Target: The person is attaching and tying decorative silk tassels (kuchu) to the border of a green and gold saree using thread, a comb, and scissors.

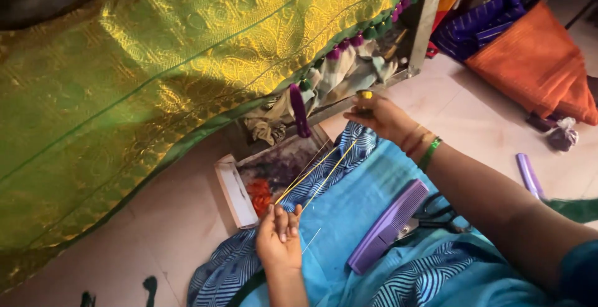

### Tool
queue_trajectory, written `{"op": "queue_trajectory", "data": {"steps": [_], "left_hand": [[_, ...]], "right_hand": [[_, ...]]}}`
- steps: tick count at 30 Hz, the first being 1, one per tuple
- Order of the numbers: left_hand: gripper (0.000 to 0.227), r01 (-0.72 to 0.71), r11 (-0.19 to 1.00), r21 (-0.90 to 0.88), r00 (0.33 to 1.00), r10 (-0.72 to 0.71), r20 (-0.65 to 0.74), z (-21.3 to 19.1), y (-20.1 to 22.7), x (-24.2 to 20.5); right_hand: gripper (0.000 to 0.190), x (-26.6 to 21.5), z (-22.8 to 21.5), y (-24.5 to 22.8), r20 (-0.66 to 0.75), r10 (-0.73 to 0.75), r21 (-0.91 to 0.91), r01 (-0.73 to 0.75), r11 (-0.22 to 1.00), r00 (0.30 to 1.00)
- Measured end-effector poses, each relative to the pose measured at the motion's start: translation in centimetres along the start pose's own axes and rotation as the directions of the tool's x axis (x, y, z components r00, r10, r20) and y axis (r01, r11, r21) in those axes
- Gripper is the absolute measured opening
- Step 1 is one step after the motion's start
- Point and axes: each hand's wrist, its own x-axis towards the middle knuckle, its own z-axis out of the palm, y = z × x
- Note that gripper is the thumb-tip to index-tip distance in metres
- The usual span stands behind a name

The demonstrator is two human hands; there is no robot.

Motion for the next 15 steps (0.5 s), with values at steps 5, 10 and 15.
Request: {"op": "queue_trajectory", "data": {"steps": [5, 10, 15], "left_hand": [[0.030, 0.018, 1.000, -0.021, 1.000, -0.019, -0.018, -0.8, -0.7, 0.1], [0.029, 0.007, 1.000, -0.014, 0.999, -0.008, -0.031, -1.0, -0.3, 0.1], [0.025, -0.024, 0.999, 0.047, 1.000, 0.024, -0.006, 0.7, 0.0, -0.4]], "right_hand": [[0.016, -1.3, -1.5, -0.5, -0.007, -0.028, -0.120, 0.027, 0.992, 1.000], [0.028, -4.1, -2.6, 0.5, 0.115, -0.076, -0.249, 0.103, 0.963, 0.990], [0.046, -13.3, 5.4, -0.7, 0.360, -0.261, -0.777, 0.443, 0.448, 0.896]]}}
